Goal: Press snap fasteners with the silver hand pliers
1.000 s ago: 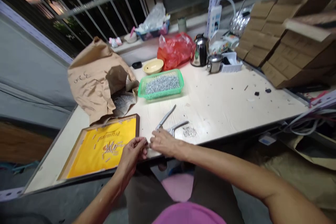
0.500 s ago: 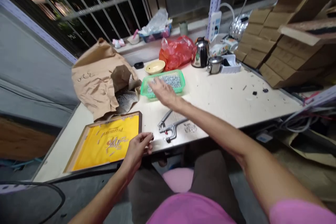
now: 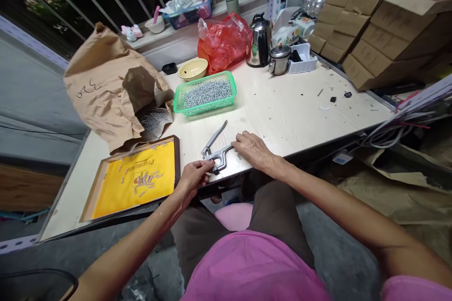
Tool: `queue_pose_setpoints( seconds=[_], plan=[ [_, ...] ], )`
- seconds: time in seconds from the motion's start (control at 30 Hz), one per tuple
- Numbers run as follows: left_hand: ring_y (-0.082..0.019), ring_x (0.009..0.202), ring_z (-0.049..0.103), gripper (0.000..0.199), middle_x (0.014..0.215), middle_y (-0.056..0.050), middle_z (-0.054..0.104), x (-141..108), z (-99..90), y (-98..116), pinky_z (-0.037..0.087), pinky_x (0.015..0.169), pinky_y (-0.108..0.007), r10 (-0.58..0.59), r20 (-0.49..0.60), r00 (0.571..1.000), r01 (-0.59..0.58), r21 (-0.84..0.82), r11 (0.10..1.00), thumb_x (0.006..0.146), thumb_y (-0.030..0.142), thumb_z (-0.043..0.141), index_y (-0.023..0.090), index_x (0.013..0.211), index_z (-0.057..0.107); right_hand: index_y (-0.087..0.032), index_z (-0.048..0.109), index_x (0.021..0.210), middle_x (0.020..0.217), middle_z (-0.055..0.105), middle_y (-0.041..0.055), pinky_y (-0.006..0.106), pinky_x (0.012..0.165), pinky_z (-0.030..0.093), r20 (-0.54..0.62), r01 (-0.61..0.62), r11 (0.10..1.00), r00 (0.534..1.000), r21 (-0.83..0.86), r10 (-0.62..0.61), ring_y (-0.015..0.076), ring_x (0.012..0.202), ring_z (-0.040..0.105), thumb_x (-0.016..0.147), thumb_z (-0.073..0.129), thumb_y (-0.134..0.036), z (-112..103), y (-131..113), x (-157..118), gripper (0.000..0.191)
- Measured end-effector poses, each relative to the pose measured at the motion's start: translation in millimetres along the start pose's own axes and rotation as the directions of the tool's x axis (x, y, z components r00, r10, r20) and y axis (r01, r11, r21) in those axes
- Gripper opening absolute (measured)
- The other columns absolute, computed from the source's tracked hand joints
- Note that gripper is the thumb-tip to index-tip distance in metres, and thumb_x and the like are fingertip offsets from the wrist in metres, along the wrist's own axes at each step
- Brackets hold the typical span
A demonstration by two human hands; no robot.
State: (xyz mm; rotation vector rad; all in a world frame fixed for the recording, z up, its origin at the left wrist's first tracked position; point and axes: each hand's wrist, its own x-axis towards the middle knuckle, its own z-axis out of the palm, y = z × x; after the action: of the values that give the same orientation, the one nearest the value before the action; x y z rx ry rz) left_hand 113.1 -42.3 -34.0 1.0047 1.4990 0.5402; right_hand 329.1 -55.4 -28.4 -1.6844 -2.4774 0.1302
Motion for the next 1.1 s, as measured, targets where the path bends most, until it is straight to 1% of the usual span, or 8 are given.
queue_pose_setpoints(
  seconds=[0.1, 0.17, 0.3, 0.4, 0.63, 0.77, 0.97, 1.1],
  plan=[
    [-0.003, 0.035, 0.04, 0.028, 0.055, 0.003, 0.055, 0, 1.1, 3, 0.025, 0.032, -0.016, -0.033, -0.006, 0.999, 0.033, 0.037, 0.999, 0.067, 0.036, 0.072, 0.011, 0.074, 0.059, -0.019, 0.059, 0.111, 0.11, 0.056, 0.0099, 0.03, 0.073, 0.034, -0.059, 0.01, 1.0, 0.998, -0.009, -0.011, 0.0213, 0.095, 0.045, 0.091, 0.046, -0.015, 5, 1, 5, 0.025],
    [-0.003, 0.035, 0.04, 0.029, 0.054, 0.003, 0.055, 1, 0.2, 6, 0.024, 0.032, -0.016, -0.064, 0.007, 0.998, 0.064, 0.04, 0.997, 0.066, 0.036, 0.073, 0.011, 0.074, 0.059, -0.019, 0.058, 0.113, 0.107, 0.057, 0.0092, 0.031, 0.073, 0.033, -0.054, 0.039, 0.999, 0.998, -0.003, -0.039, 0.0216, 0.095, 0.044, 0.091, 0.046, -0.016, 10, 2, 9, 0.025],
    [-0.003, 0.034, 0.039, 0.028, 0.051, 0.004, 0.051, 4, -5.4, 8, 0.024, 0.032, -0.016, -0.151, 0.06, 0.987, 0.149, 0.023, 0.989, 0.064, 0.032, 0.076, 0.011, 0.069, 0.057, -0.017, 0.061, 0.093, 0.095, 0.059, 0.0086, 0.031, 0.07, 0.031, -0.034, 0.077, 0.997, 0.997, 0.008, -0.076, 0.0207, 0.089, 0.044, 0.091, 0.046, -0.017, 22, 5, 16, 0.015],
    [-0.002, 0.033, 0.039, 0.027, 0.05, 0.004, 0.051, 6, -9.4, 7, 0.025, 0.032, -0.016, -0.186, 0.069, 0.98, 0.185, 0.028, 0.982, 0.065, 0.03, 0.075, 0.011, 0.066, 0.056, -0.016, 0.059, 0.082, 0.091, 0.058, 0.0076, 0.03, 0.068, 0.03, -0.069, 0.092, 0.996, 0.993, 0.01, -0.091, 0.0189, 0.084, 0.044, 0.091, 0.044, -0.013, 29, 7, 19, 0.018],
    [-0.003, 0.03, 0.037, 0.024, 0.039, 0.005, 0.047, 7, -11.7, 12, 0.025, 0.033, -0.016, -0.241, 0.084, 0.967, 0.235, 0.073, 0.969, 0.069, 0.027, 0.073, 0.013, 0.063, 0.055, -0.016, 0.059, 0.083, 0.088, 0.057, 0.007, 0.029, 0.068, 0.033, -0.117, 0.055, 0.998, 0.991, -0.009, -0.056, 0.0183, 0.082, 0.046, 0.09, 0.042, -0.007, 33, -2, 15, 0.02],
    [-0.004, 0.028, 0.036, 0.021, 0.037, 0.005, 0.046, 7, -11.6, 12, 0.025, 0.032, -0.017, -0.248, 0.059, 0.967, 0.243, 0.092, 0.966, 0.074, 0.025, 0.068, 0.013, 0.063, 0.054, -0.016, 0.059, 0.083, 0.09, 0.058, 0.0072, 0.029, 0.068, 0.034, -0.137, 0.003, 1.0, 0.991, -0.009, -0.004, 0.0183, 0.084, 0.047, 0.089, 0.042, -0.005, 32, -8, 14, 0.022],
    [-0.004, 0.031, 0.04, 0.018, 0.047, 0.005, 0.051, 7, -10.8, 6, 0.027, 0.031, -0.016, -0.202, -0.035, 0.979, 0.201, -0.046, 0.979, 0.075, 0.024, 0.067, 0.013, 0.068, 0.054, -0.015, 0.061, 0.082, 0.087, 0.058, 0.007, 0.029, 0.066, 0.033, -0.193, -0.06, 0.998, 0.98, -0.007, 0.058, 0.0189, 0.083, 0.046, 0.089, 0.045, -0.006, 39, -16, 13, 0.019],
    [-0.005, 0.028, 0.038, 0.025, 0.04, 0.005, 0.046, 14, -15.9, 10, 0.024, 0.031, -0.017, -0.221, 0.043, 0.974, 0.219, 0.049, 0.974, 0.073, 0.027, 0.069, 0.014, 0.061, 0.052, -0.016, 0.061, 0.083, 0.087, 0.057, 0.0071, 0.029, 0.065, 0.033, -0.195, -0.05, 0.999, 0.98, -0.019, 0.045, 0.019, 0.082, 0.045, 0.088, 0.045, -0.006, 40, -17, 13, 0.02]
  ],
)
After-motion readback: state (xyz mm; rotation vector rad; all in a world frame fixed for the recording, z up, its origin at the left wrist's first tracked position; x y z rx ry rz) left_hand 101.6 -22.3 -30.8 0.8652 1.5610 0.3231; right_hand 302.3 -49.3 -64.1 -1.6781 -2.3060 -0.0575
